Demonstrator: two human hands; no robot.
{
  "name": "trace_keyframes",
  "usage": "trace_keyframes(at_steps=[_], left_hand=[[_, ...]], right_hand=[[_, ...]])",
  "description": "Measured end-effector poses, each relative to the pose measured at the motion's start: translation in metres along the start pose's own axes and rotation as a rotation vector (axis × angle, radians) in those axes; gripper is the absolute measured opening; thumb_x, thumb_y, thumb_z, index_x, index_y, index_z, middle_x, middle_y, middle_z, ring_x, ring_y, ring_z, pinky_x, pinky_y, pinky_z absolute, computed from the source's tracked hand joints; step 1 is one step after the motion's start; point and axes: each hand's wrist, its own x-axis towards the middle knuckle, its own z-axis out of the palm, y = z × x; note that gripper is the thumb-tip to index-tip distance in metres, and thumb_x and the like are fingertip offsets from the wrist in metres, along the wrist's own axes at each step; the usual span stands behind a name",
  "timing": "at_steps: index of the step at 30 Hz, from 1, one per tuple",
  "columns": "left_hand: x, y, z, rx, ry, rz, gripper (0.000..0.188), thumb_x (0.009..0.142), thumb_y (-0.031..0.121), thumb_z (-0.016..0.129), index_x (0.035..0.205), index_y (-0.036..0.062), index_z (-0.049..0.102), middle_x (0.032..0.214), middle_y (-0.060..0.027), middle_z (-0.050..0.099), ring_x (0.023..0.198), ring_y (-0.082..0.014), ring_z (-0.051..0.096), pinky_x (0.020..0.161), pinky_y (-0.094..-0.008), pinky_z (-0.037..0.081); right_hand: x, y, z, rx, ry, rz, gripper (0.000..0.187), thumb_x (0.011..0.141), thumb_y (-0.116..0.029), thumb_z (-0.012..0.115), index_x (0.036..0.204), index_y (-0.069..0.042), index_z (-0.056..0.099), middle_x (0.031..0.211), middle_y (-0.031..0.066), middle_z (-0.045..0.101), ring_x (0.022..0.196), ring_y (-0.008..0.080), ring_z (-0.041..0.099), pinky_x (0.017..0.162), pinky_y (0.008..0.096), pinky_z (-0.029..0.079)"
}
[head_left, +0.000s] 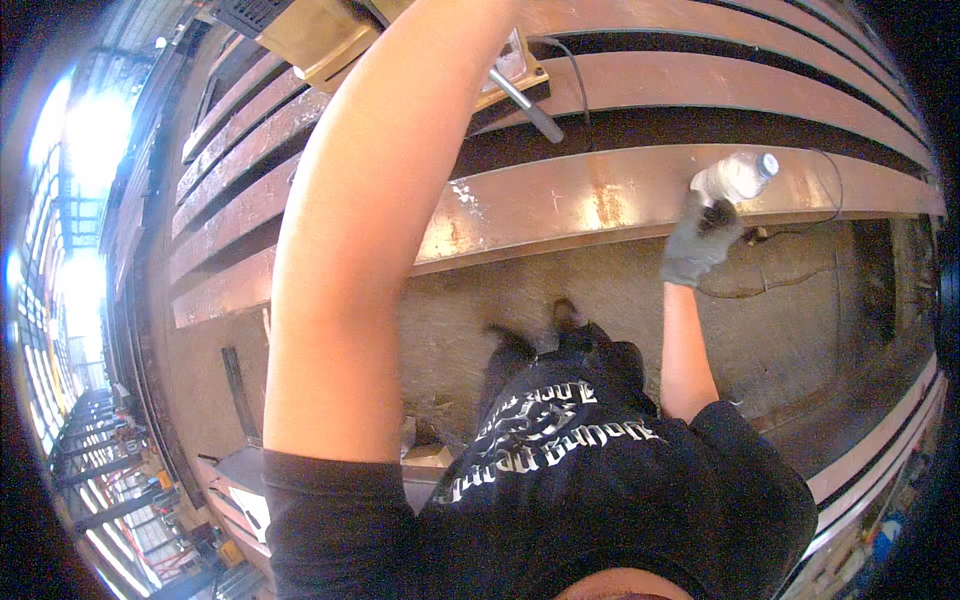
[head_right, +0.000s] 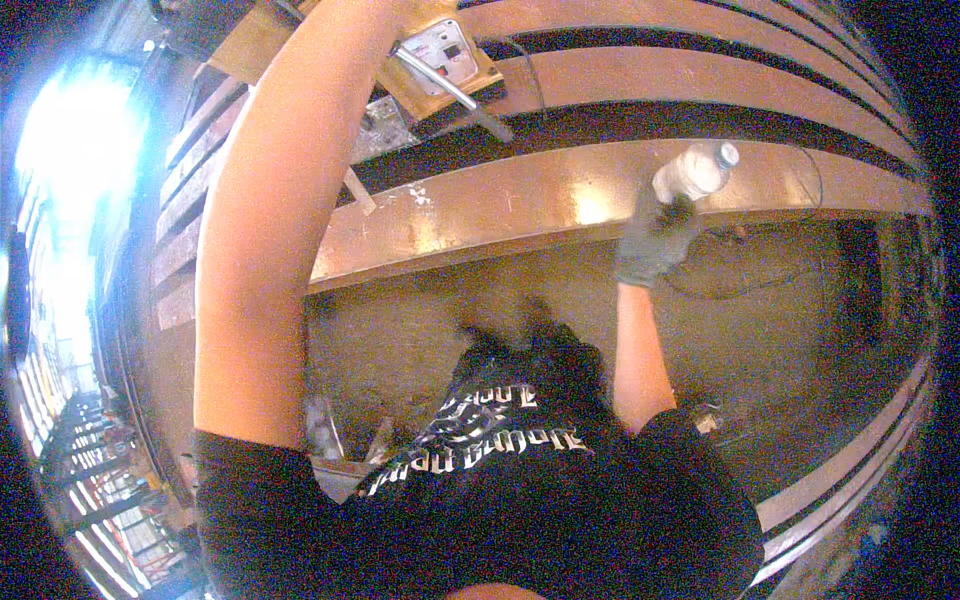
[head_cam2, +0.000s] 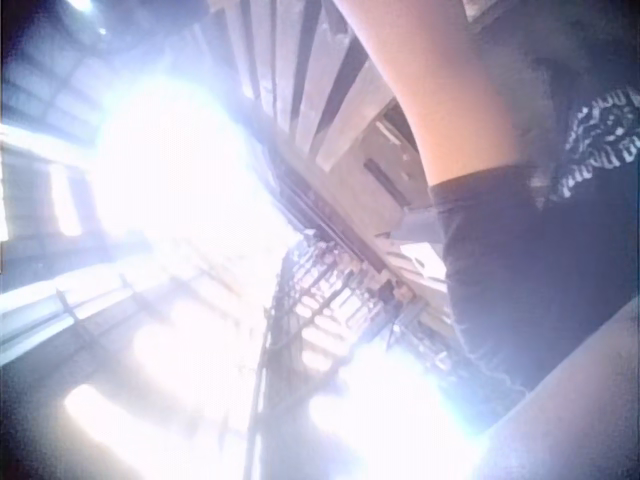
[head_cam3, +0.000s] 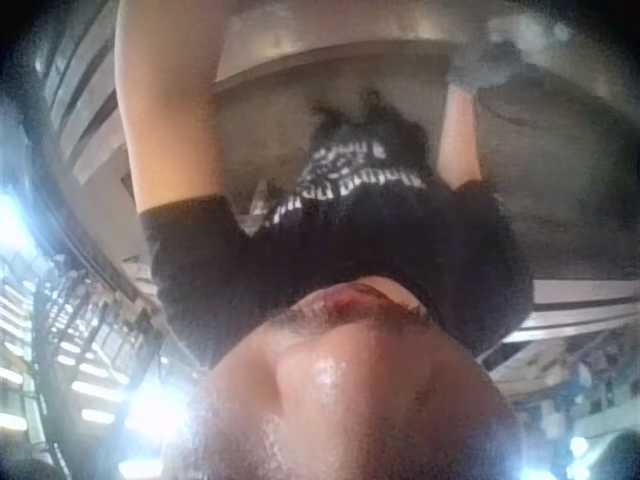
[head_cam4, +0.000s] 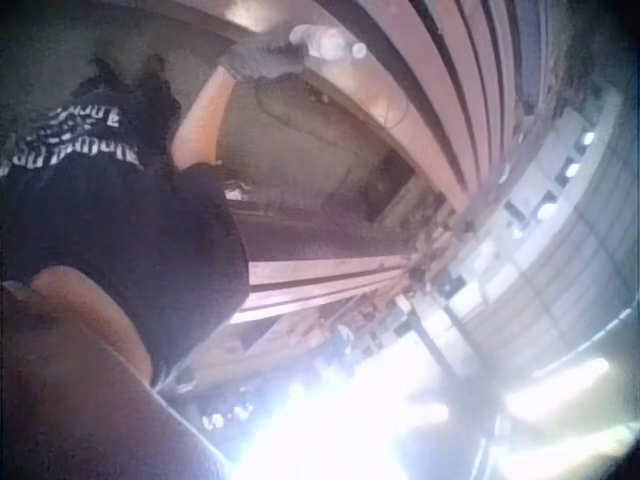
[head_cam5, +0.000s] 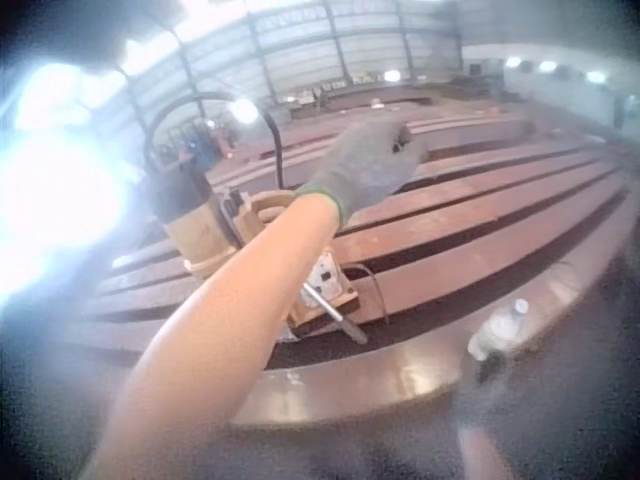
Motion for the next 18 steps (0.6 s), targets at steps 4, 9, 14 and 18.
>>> trace_keyframes(at_steps=[4,9,14,18], left_hand=[[0.002,0.003,0.003,0.073,-0.045,-0.014,0.042,0.096,0.035,0.054,0.101,-0.0019,0.074,0.101,-0.0276,0.072,0.095,-0.0457,0.07,0.086,-0.0524,0.054],[0.002,0.0,0.009,0.271,0.026,-0.093,0.043,0.102,0.036,0.048,0.108,0.0017,0.073,0.103,-0.0256,0.074,0.097,-0.0443,0.071,0.088,-0.0537,0.055],[-0.008,-0.002,0.02,0.27,0.159,-0.094,0.038,0.101,0.031,0.049,0.101,0.0027,0.074,0.097,-0.0245,0.074,0.093,-0.0433,0.072,0.084,-0.0545,0.056],[0.006,-0.007,0.041,0.376,0.248,-0.008,0.027,0.096,0.026,0.055,0.09,0.0068,0.074,0.089,-0.0194,0.075,0.085,-0.0375,0.074,0.078,-0.0521,0.056]], right_hand=[[-0.021,-0.082,0.083,0.449,-0.434,-0.066,0.045,0.091,-0.035,0.081,0.12,-0.003,0.064,0.105,0.0122,0.071,0.1,0.0261,0.069,0.089,0.0411,0.056],[0.03,-0.16,0.201,0.04,-0.596,-0.506,0.056,0.087,-0.057,0.073,0.112,-0.007,0.072,0.105,0.0203,0.073,0.099,0.042,0.07,0.09,0.0518,0.056],[0.037,-0.161,0.259,0.033,-0.658,-0.633,0.056,0.081,-0.056,0.077,0.107,-0.007,0.071,0.109,0.0216,0.074,0.1,0.0428,0.071,0.089,0.0522,0.056],[0.053,-0.185,0.198,-0.049,-0.535,-0.844,0.055,0.091,-0.054,0.069,0.116,-0.005,0.067,0.116,0.021,0.072,0.105,0.0443,0.068,0.094,0.0519,0.054]])
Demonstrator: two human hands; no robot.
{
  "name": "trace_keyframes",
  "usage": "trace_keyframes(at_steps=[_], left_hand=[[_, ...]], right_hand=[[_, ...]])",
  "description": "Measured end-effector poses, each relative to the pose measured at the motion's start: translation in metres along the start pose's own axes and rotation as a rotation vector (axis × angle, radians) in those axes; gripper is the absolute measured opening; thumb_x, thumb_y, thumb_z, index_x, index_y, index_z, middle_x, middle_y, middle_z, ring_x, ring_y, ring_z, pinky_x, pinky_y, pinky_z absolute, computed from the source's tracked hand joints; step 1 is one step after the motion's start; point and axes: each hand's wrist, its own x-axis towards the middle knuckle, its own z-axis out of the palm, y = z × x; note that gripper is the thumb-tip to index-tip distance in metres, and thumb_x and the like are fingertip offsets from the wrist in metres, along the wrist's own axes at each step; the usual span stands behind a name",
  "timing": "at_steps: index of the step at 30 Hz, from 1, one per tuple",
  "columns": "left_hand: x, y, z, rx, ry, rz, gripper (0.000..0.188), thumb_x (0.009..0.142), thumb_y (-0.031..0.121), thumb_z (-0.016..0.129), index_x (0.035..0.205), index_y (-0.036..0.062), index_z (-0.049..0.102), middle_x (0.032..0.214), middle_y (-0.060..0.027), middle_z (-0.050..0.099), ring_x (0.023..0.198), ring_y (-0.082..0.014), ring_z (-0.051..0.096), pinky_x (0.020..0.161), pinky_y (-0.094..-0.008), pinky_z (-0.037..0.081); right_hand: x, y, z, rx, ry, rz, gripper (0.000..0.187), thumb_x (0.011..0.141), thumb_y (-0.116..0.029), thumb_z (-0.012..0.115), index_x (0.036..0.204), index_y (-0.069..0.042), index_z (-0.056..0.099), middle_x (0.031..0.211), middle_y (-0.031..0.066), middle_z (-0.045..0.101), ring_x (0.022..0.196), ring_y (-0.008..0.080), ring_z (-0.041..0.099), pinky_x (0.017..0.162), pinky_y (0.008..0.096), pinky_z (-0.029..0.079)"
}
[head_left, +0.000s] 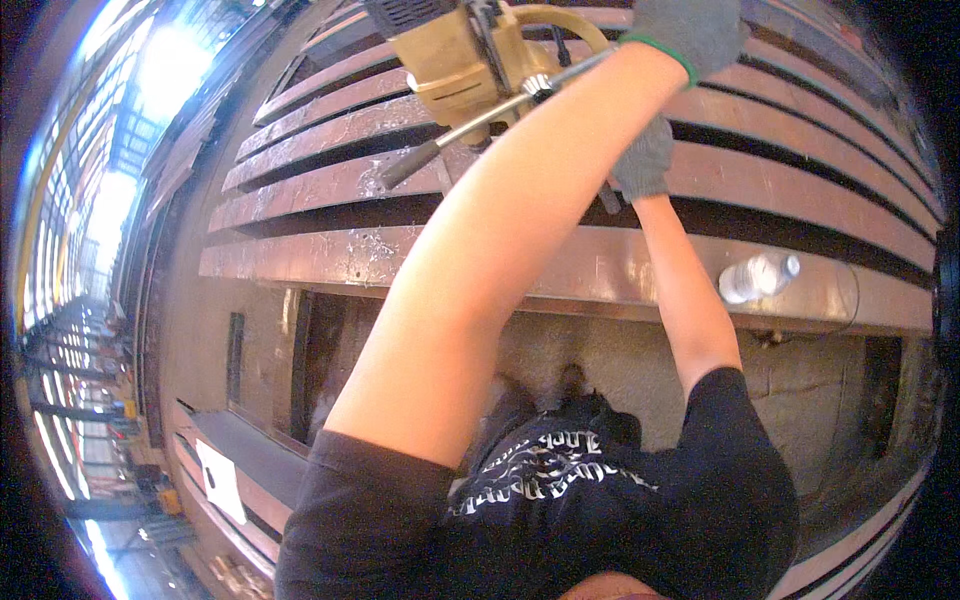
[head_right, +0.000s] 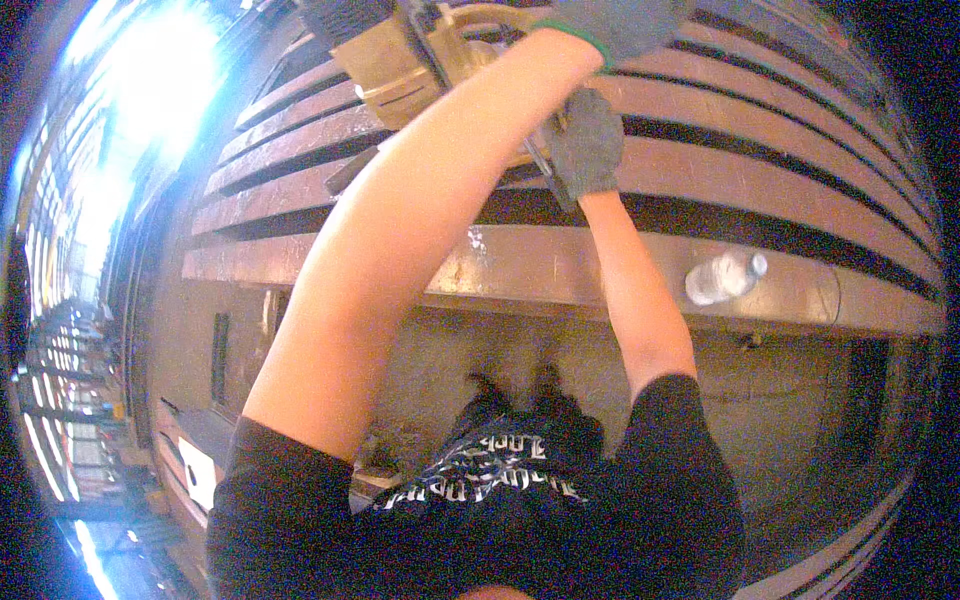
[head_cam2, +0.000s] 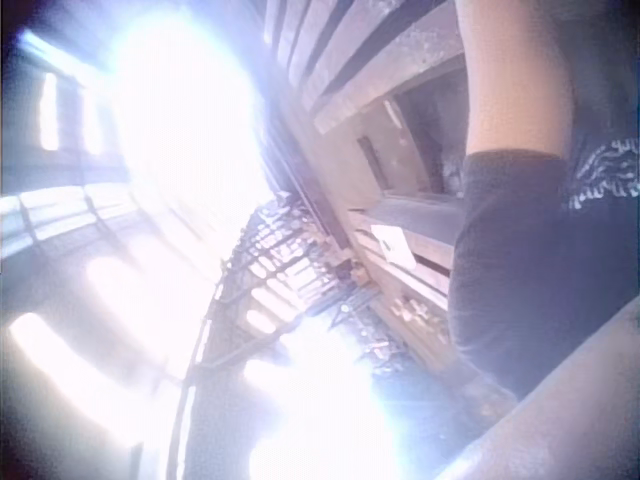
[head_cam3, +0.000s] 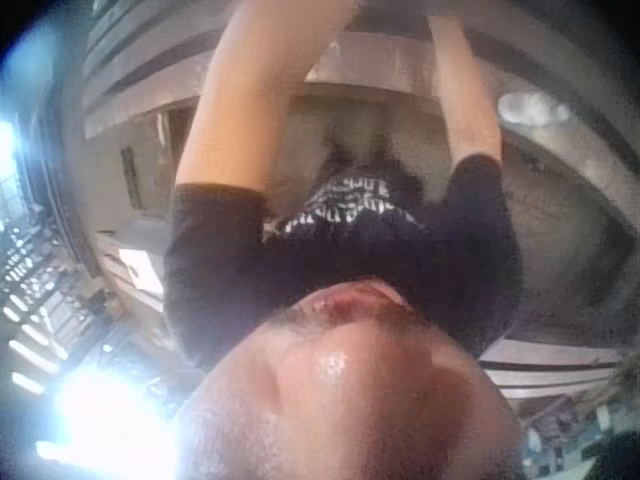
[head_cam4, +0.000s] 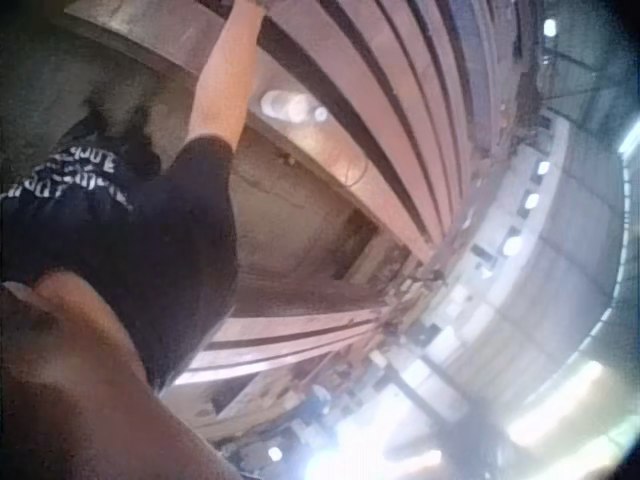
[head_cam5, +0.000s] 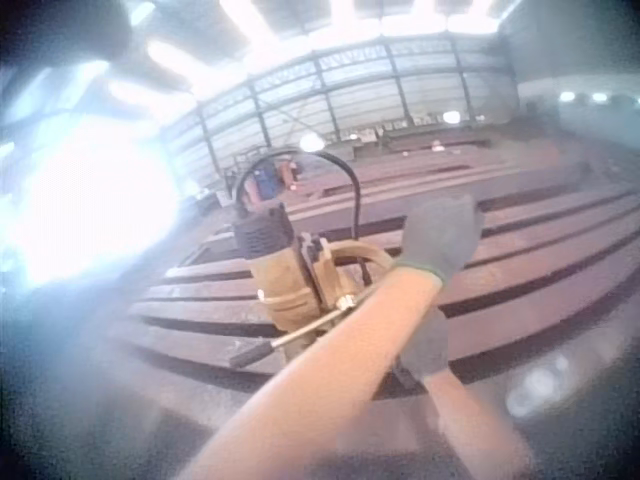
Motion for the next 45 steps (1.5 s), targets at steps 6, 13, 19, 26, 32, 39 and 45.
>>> trace_keyframes(at_steps=[6,13,19,26,32,39,45], left_hand=[[0.014,0.009,0.023,0.417,-0.341,-0.184,0.051,0.097,0.057,0.058,0.117,0.0144,0.079,0.128,-0.0137,0.073,0.118,-0.0331,0.069,0.102,-0.053,0.049],[-0.046,0.083,-0.093,-0.072,0.159,0.048,0.059,0.086,0.053,0.066,0.132,0.0163,0.067,0.128,-0.0152,0.067,0.122,-0.0346,0.06,0.1,-0.0534,0.047],[-0.289,0.071,-0.141,-0.442,-0.176,-0.23,0.046,0.087,0.035,0.074,0.126,0.0125,0.067,0.128,-0.0114,0.066,0.121,-0.0337,0.061,0.102,-0.0466,0.048],[-0.503,-0.079,-0.086,-0.017,-0.127,-1.219,0.03,0.097,0.035,0.065,0.112,0.0084,0.069,0.113,-0.0183,0.069,0.103,-0.0383,0.065,0.091,-0.0483,0.053],[-0.483,-0.158,-0.025,0.453,-0.506,-1.215,0.038,0.097,0.041,0.063,0.112,0.0072,0.072,0.127,-0.0168,0.063,0.12,-0.0394,0.057,0.098,-0.0516,0.049],[-0.449,-0.165,-0.026,-0.051,-0.06,-1.448,0.036,0.103,0.033,0.056,0.113,-0.0007,0.063,0.107,-0.0271,0.068,0.101,-0.0363,0.072,0.085,-0.0532,0.056],[-0.433,-0.136,-0.032,-0.063,-0.516,-1.009,0.03,0.098,0.018,0.05,0.109,-0.0056,0.066,0.097,-0.0317,0.072,0.096,-0.0471,0.072,0.087,-0.0569,0.056]], right_hand=[[0.038,-0.025,-0.05,0.052,0.078,-0.626,0.062,0.093,-0.043,0.07,0.143,-0.01,0.053,0.137,0.0173,0.064,0.126,0.0371,0.059,0.108,0.0491,0.046],[0.066,-0.032,-0.127,-0.534,0.002,-0.368,0.054,0.092,-0.025,0.071,0.142,-0.013,0.054,0.127,0.0162,0.066,0.118,0.033,0.063,0.104,0.0482,0.048],[-0.013,0.03,-0.055,-0.063,-0.15,0.057,0.048,0.091,-0.024,0.074,0.134,-0.009,0.058,0.102,0.0176,0.076,0.092,0.0412,0.073,0.079,0.0495,0.058],[-0.077,0.033,0.026,0.192,-0.235,0.169,0.049,0.093,-0.028,0.073,0.133,-0.008,0.054,0.096,0.0124,0.07,0.085,0.0275,0.068,0.078,0.0412,0.053],[-0.078,0.024,0.038,0.33,-0.294,0.304,0.05,0.093,-0.03,0.074,0.131,-0.004,0.055,0.096,0.0086,0.069,0.085,0.0196,0.065,0.079,0.0368,0.053],[-0.08,0.021,0.032,0.178,-0.265,0.349,0.043,0.095,-0.035,0.068,0.124,-0.005,0.059,0.107,0.0199,0.071,0.1,0.0398,0.069,0.089,0.0474,0.053],[-0.083,0.007,0.042,0.18,-0.259,0.274,0.041,0.094,-0.033,0.067,0.124,-0.007,0.06,0.102,0.0208,0.072,0.1,0.0404,0.07,0.086,0.0478,0.053]])
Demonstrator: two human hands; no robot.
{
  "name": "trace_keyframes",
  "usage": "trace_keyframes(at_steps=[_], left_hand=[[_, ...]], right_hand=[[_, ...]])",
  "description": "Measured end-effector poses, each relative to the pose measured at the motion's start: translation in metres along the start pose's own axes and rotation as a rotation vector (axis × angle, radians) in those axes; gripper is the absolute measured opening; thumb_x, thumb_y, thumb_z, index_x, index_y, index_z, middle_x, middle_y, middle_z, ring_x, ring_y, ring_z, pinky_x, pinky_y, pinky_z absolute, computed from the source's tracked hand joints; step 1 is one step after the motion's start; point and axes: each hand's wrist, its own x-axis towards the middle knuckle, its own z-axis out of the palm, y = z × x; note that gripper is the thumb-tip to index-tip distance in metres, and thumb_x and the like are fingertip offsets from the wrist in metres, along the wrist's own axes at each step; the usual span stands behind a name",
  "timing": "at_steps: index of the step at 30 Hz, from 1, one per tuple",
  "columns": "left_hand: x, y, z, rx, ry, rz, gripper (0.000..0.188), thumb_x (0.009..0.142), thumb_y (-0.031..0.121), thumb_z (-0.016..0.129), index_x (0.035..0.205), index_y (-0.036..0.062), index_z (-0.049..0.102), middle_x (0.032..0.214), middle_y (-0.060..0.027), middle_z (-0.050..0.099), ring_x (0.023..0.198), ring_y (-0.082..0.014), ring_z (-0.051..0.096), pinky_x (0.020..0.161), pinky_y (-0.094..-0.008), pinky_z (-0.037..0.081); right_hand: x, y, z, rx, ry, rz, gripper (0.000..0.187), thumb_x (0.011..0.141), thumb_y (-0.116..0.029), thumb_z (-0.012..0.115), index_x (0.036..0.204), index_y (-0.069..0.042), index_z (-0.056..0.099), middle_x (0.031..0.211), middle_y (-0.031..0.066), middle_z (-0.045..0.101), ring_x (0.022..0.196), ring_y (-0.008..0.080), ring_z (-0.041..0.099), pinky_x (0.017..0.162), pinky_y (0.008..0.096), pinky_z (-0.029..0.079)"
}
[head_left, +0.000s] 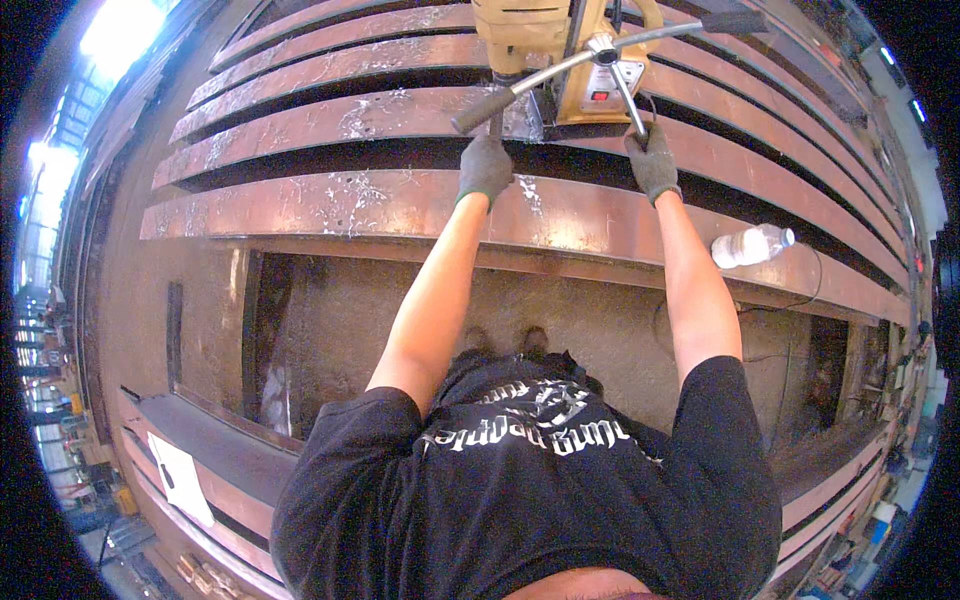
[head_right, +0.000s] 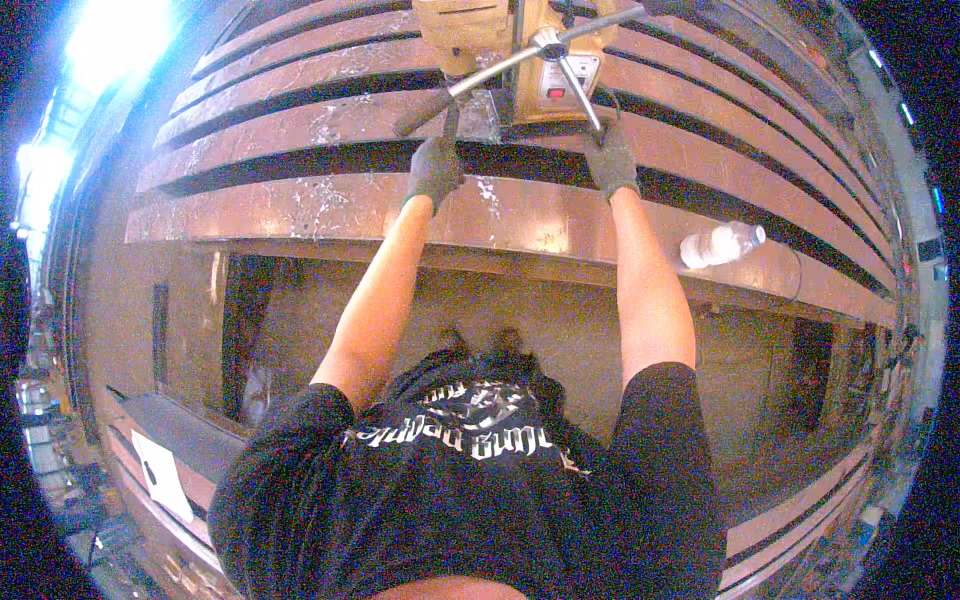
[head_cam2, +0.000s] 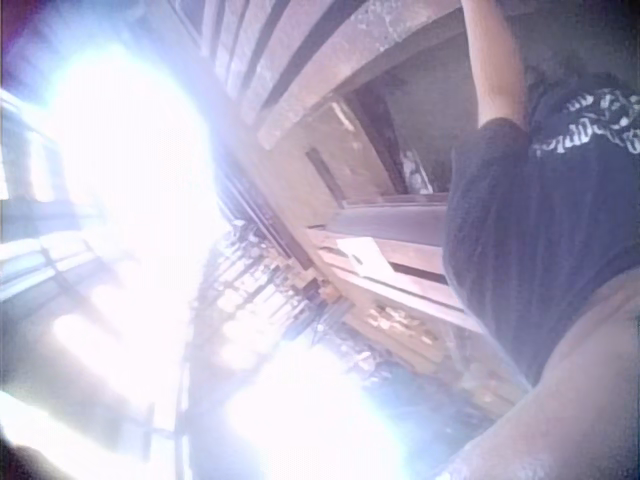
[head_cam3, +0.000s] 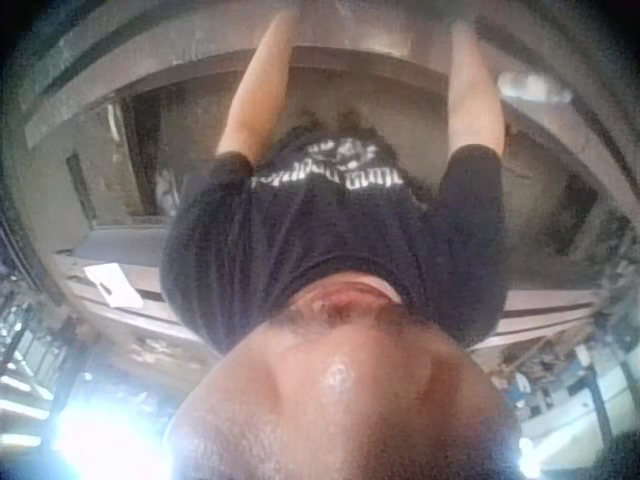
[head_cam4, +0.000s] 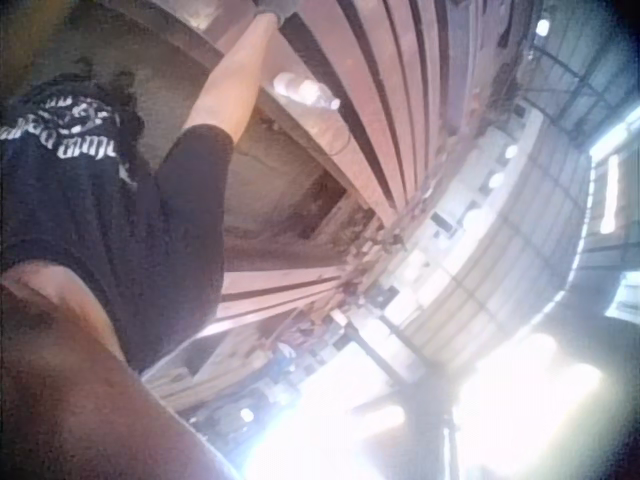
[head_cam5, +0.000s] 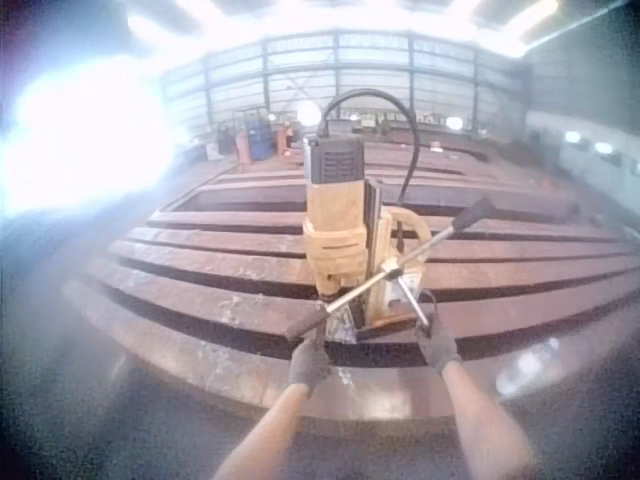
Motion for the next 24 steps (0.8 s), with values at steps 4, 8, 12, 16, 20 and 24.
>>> trace_keyframes(at_steps=[4,8,12,16,20,24], left_hand=[[0.01,0.022,-0.007,-0.198,0.164,-0.148,0.032,0.098,0.019,0.051,0.11,-0.0042,0.069,0.105,-0.0323,0.071,0.103,-0.0495,0.069,0.092,-0.0574,0.054],[0.002,0.007,0.017,-0.191,0.021,-0.226,0.032,0.098,0.018,0.051,0.113,-0.0025,0.069,0.112,-0.0328,0.07,0.108,-0.0463,0.069,0.092,-0.0558,0.055],[0.001,-0.001,0.01,-0.211,-0.086,-0.212,0.029,0.095,0.017,0.056,0.098,-0.0078,0.07,0.091,-0.0307,0.073,0.093,-0.0438,0.074,0.086,-0.054,0.057],[-0.007,-0.03,-0.002,-0.241,0.121,-0.359,0.029,0.095,0.017,0.056,0.1,-0.0088,0.069,0.094,-0.0329,0.072,0.094,-0.0435,0.074,0.086,-0.0549,0.057],[0.005,-0.072,-0.021,-0.189,0.482,-0.646,0.032,0.097,0.02,0.054,0.111,-0.0053,0.067,0.109,-0.0336,0.07,0.105,-0.044,0.071,0.088,-0.055,0.056],[0.023,-0.089,-0.041,0.085,0.194,-0.357,0.033,0.099,0.025,0.053,0.111,0.0005,0.071,0.109,-0.0289,0.072,0.105,-0.0443,0.071,0.09,-0.0546,0.056]], right_hand=[[0.003,0.03,-0.001,-0.063,0.083,-0.004,0.04,0.095,-0.034,0.066,0.121,-0.005,0.059,0.105,0.0225,0.071,0.102,0.0402,0.07,0.088,0.0497,0.052],[-0.002,-0.002,0.001,-0.01,-0.03,0.086,0.039,0.096,-0.036,0.066,0.121,-0.006,0.058,0.104,0.0223,0.072,0.099,0.0439,0.07,0.084,0.0527,0.052],[0.005,0.025,-0.001,-0.075,-0.011,0.048,0.041,0.097,-0.037,0.065,0.124,-0.008,0.055,0.104,0.0224,0.072,0.099,0.0455,0.07,0.083,0.0534,0.053],[-0.002,0.014,0.001,-0.014,-0.021,0.082,0.041,0.099,-0.038,0.063,0.126,-0.009,0.054,0.105,0.0226,0.072,0.101,0.0456,0.07,0.083,0.0536,0.053],[-0.003,0.012,-0.001,-0.044,-0.026,0.107,0.04,0.099,-0.037,0.063,0.127,-0.009,0.054,0.107,0.023,0.072,0.103,0.0456,0.069,0.083,0.054,0.052],[-0.003,0.014,0.0,-0.076,-0.032,0.136,0.039,0.099,-0.037,0.063,0.125,-0.009,0.055,0.107,0.0234,0.072,0.103,0.046,0.069,0.082,0.053,0.053]])
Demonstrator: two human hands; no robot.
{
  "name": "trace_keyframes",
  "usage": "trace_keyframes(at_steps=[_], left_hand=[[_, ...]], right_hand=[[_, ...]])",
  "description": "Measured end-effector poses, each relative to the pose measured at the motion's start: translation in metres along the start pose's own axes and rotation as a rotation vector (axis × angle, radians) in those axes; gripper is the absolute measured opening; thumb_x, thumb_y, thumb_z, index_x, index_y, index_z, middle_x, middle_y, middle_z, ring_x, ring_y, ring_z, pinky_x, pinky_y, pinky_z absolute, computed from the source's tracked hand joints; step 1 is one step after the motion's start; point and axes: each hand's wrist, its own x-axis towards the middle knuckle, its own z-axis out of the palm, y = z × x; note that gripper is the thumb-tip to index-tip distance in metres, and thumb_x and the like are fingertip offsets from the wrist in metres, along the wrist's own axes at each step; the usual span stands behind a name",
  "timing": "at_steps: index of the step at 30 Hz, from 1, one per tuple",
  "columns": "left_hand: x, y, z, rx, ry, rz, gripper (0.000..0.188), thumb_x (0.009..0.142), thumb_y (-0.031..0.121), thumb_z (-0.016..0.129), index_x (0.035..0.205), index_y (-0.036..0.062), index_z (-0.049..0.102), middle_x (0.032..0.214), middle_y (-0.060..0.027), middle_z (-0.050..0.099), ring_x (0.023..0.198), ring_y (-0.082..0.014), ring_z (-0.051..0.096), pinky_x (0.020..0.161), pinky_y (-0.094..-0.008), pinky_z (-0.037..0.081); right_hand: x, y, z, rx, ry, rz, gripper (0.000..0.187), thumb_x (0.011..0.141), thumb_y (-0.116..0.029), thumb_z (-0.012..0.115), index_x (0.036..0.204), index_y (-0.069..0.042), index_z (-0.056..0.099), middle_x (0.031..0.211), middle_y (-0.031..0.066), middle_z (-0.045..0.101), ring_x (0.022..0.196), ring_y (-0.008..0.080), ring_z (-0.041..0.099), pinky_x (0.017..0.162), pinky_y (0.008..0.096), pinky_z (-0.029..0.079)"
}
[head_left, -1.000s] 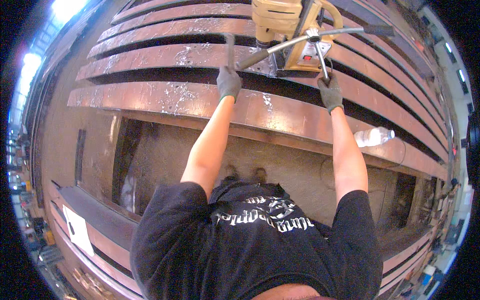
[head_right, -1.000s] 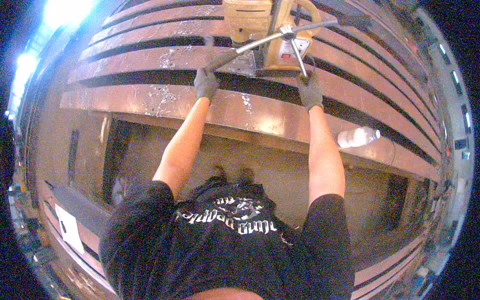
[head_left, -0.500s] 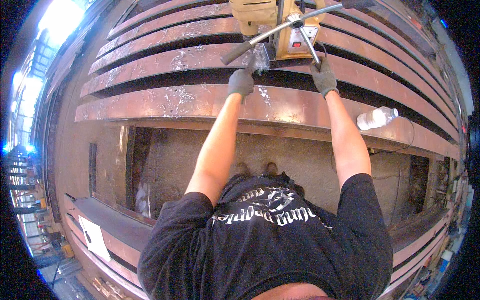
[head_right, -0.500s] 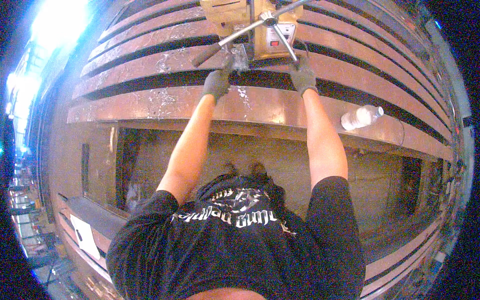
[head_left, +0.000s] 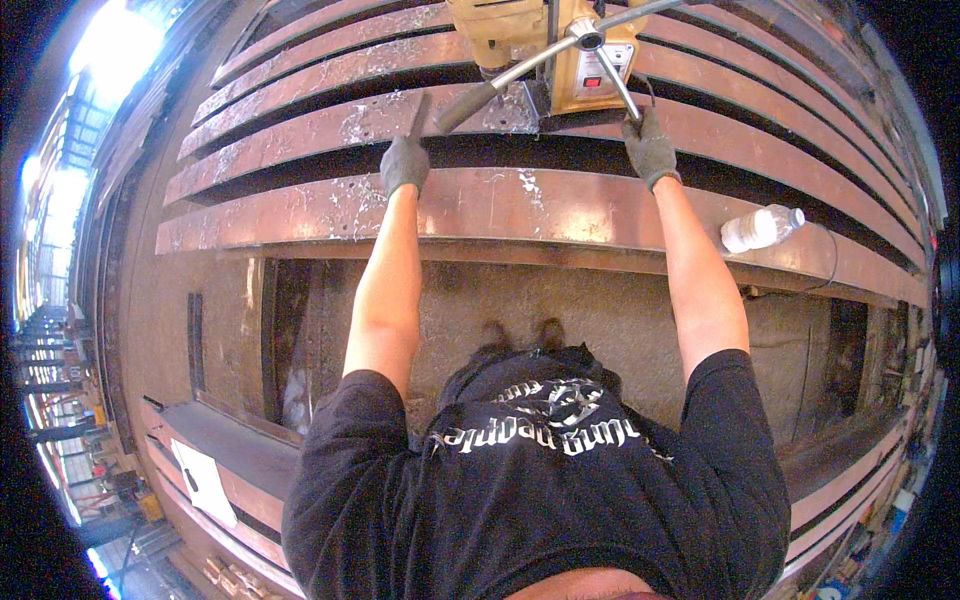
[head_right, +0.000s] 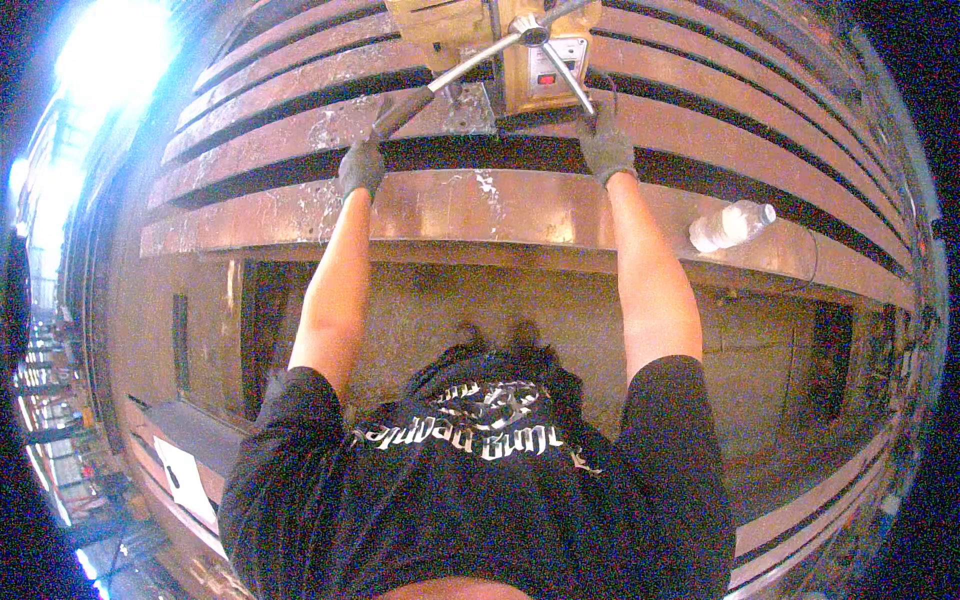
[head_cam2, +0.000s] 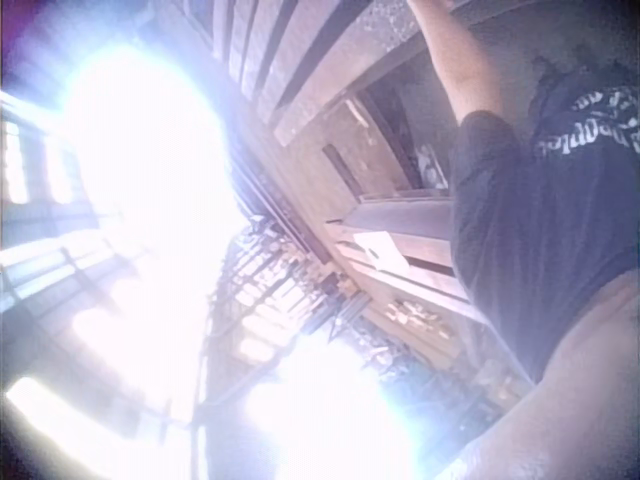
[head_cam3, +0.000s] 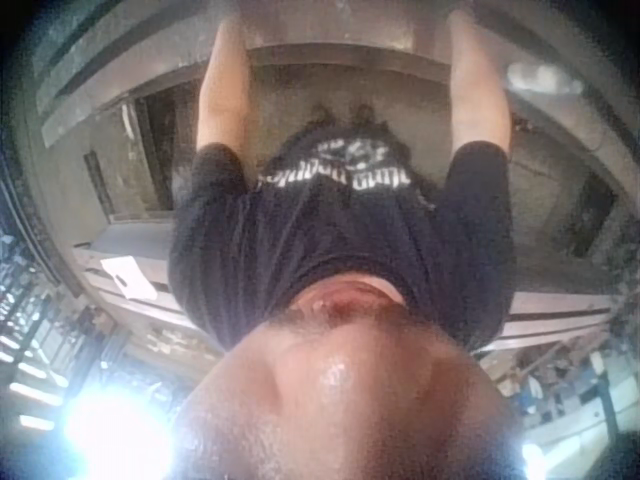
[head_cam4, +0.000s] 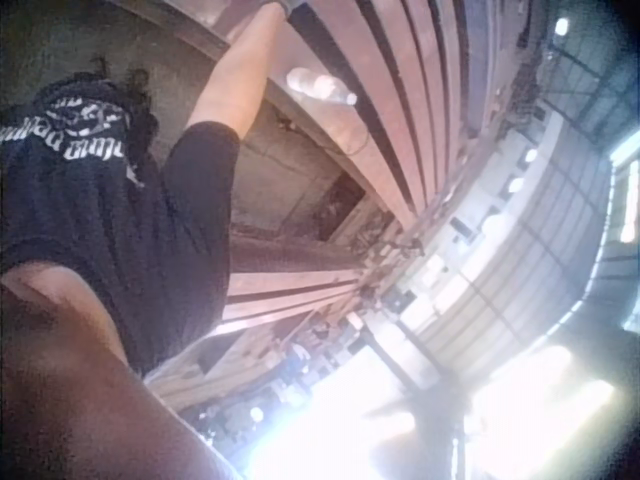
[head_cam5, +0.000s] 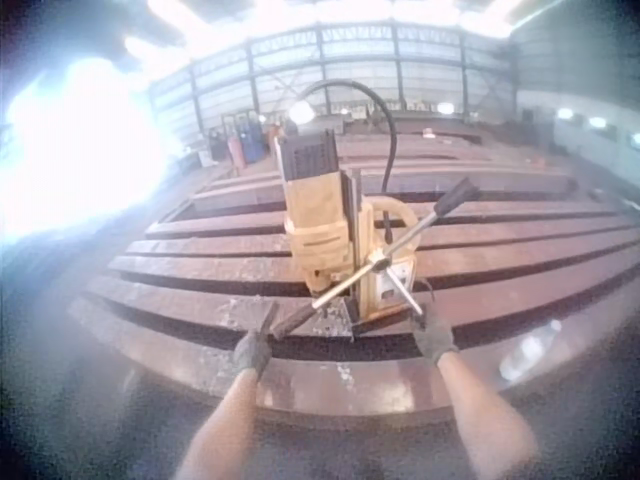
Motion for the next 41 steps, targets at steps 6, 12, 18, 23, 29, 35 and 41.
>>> trace_keyframes(at_steps=[6,12,18,23,29,35,41], left_hand=[[0.041,0.008,0.068,-0.087,-0.085,0.25,0.033,0.098,0.026,0.054,0.118,0.0083,0.073,0.114,-0.0232,0.074,0.111,-0.0426,0.07,0.096,-0.0518,0.055],[0.038,-0.005,0.089,0.137,-0.347,0.634,0.029,0.101,0.029,0.052,0.112,0.0083,0.069,0.113,-0.0208,0.073,0.109,-0.0427,0.069,0.091,-0.054,0.055],[-0.004,-0.019,0.005,0.28,-0.493,0.831,0.025,0.098,0.03,0.055,0.103,0.0086,0.067,0.108,-0.0227,0.072,0.105,-0.0439,0.068,0.085,-0.0559,0.053],[-0.017,-0.046,-0.023,0.041,-0.329,0.453,0.036,0.101,0.036,0.053,0.11,0.0046,0.067,0.109,-0.0258,0.071,0.107,-0.0462,0.067,0.088,-0.057,0.052],[-0.05,-0.097,-0.007,-0.027,-0.316,0.297,0.034,0.097,0.034,0.059,0.109,0.0034,0.067,0.102,-0.0281,0.072,0.1,-0.0472,0.069,0.087,-0.0576,0.052],[-0.103,-0.103,-0.01,0.305,0.053,0.205,0.045,0.092,0.034,0.07,0.13,0.0121,0.061,0.127,-0.0211,0.064,0.115,-0.0408,0.063,0.094,-0.0538,0.051],[-0.101,-0.096,-0.033,0.181,0.342,0.184,0.06,0.089,0.036,0.075,0.142,0.0177,0.056,0.145,-0.0199,0.053,0.131,-0.0385,0.053,0.105,-0.0546,0.045]], right_hand=[[0.005,-0.004,0.002,0.03,0.06,-0.108,0.031,0.099,-0.031,0.065,0.115,-0.006,0.059,0.1,0.0241,0.071,0.096,0.0462,0.069,0.08,0.0523,0.053],[-0.004,-0.01,0.006,-0.013,0.022,-0.044,0.03,0.1,-0.03,0.063,0.118,-0.007,0.06,0.102,0.0227,0.071,0.096,0.0446,0.069,0.08,0.0511,0.053],[0.002,0.016,0.009,-0.021,0.085,-0.066,0.032,0.1,-0.032,0.062,0.121,-0.009,0.059,0.106,0.0232,0.071,0.1,0.0462,0.069,0.081,0.053,0.052],[-0.001,-0.005,0.002,-0.002,0.009,-0.049,0.043,0.1,-0.04,0.059,0.129,-0.008,0.056,0.112,0.025,0.07,0.105,0.0459,0.068,0.087,0.0537,0.052],[0.009,0.01,-0.012,0.067,-0.118,-0.141,0.047,0.1,-0.037,0.066,0.133,-0.004,0.056,0.112,0.02,0.072,0.103,0.0348,0.071,0.088,0.0442,0.053],[0.02,-0.005,-0.029,-0.031,-0.083,-0.087,0.044,0.098,-0.039,0.065,0.126,-0.004,0.063,0.09,0.0159,0.073,0.08,0.03,0.072,0.074,0.0453,0.055],[-0.001,-0.025,-0.018,-0.217,0.026,0.022,0.044,0.096,-0.043,0.066,0.119,-0.006,0.066,0.103,0.0258,0.074,0.103,0.0331,0.075,0.085,0.0516,0.055]])
